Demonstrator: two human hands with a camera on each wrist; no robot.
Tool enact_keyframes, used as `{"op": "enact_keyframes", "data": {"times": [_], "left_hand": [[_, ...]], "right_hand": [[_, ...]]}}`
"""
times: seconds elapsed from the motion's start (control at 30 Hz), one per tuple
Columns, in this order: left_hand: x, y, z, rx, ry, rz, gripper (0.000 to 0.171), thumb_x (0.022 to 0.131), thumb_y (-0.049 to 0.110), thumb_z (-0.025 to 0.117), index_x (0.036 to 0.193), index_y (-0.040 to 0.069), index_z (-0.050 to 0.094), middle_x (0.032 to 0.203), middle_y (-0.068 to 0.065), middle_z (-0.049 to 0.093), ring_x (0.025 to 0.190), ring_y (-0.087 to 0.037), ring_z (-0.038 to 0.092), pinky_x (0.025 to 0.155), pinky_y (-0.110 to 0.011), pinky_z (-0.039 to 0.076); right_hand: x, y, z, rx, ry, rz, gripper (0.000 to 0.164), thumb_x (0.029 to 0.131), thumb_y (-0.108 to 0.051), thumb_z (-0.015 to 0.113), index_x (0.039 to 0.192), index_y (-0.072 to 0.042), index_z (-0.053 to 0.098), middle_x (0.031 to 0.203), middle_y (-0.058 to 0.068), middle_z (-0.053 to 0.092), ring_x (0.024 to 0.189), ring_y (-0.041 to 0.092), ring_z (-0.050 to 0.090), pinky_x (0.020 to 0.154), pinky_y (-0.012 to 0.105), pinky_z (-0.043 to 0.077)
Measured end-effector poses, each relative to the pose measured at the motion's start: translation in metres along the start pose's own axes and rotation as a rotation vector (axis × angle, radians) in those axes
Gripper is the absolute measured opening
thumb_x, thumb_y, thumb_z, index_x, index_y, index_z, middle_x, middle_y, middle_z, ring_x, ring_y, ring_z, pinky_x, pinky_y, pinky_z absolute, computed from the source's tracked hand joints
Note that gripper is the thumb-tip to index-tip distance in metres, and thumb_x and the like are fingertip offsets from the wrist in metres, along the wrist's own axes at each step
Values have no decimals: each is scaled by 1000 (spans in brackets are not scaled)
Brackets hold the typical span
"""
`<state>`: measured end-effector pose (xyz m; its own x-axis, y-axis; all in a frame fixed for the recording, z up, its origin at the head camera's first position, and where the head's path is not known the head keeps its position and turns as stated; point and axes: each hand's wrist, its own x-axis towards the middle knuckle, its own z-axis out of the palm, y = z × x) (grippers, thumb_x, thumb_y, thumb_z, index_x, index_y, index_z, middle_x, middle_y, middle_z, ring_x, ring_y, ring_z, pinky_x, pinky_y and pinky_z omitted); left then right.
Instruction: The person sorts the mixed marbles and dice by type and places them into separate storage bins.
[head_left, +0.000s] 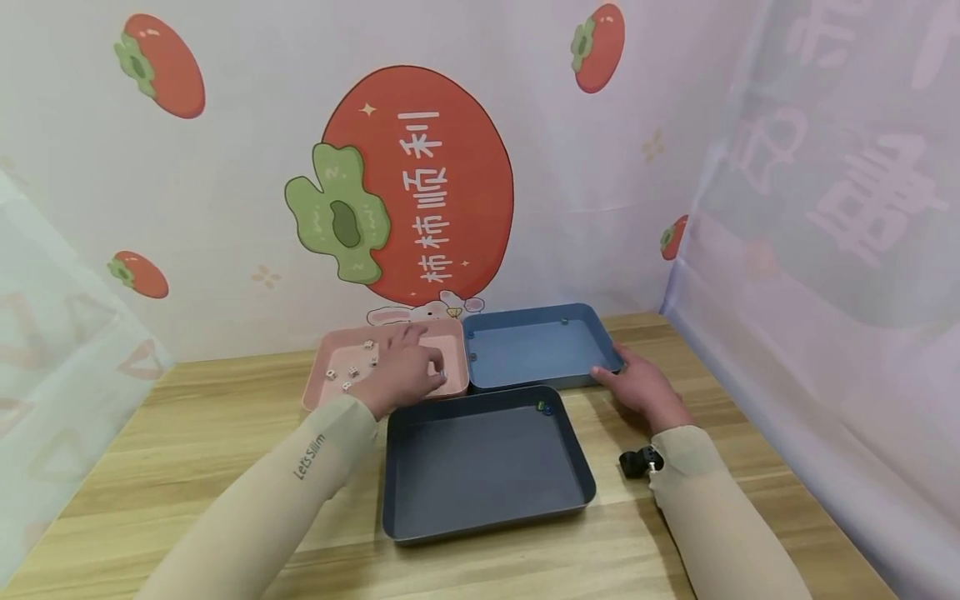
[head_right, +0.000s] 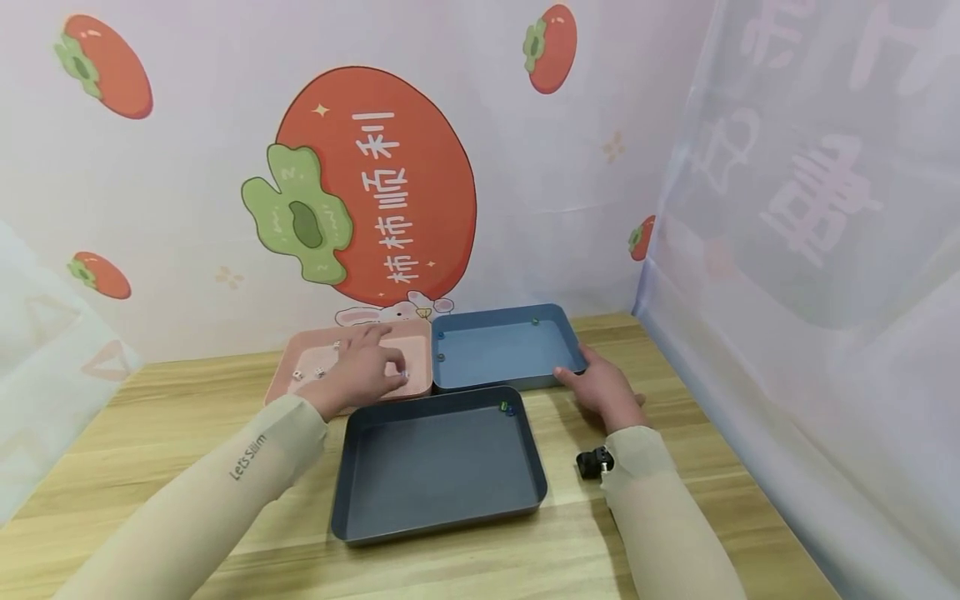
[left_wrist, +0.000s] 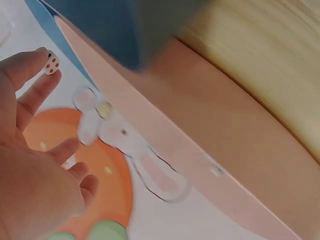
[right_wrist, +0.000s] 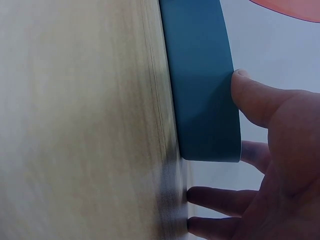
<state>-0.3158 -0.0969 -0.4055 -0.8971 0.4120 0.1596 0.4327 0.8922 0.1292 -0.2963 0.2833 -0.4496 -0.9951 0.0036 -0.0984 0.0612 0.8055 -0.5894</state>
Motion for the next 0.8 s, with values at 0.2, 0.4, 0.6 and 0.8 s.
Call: {"op": "enact_keyframes", "data": {"times": [0.2,0.4,0.6,0.8], "left_hand": [[-4,-29,-7,-20,4,-73,8,82,27,68,77,22,67,140,-20,37,134,-39,15,98,-62,14],[-8,-53,-7,-51,-12,-134,7,84,23,65,80,17,67,136,-21,41,134,-41,14,100,-63,10],[-11,-67,-2,-56,-35,-160,8,85,22,63,85,16,67,132,-22,44,133,-42,15,98,-68,9],[-13,-69,-2,-35,-56,-194,11,87,25,64,90,16,69,136,-22,41,133,-42,15,98,-67,7]], "right_hand": [[-2,0,-1,3,0,-17,86,90,-55,49,149,-4,13,142,29,30,128,46,28,99,59,25],[-2,1,0,1,2,-14,88,89,-57,49,149,-4,13,140,29,33,127,46,30,99,58,25],[-2,1,0,9,-4,-7,88,89,-57,49,149,-5,12,139,29,35,126,45,32,98,58,26],[-1,1,0,14,-2,8,90,88,-59,50,150,-6,12,141,28,33,128,45,29,99,59,25]]}}
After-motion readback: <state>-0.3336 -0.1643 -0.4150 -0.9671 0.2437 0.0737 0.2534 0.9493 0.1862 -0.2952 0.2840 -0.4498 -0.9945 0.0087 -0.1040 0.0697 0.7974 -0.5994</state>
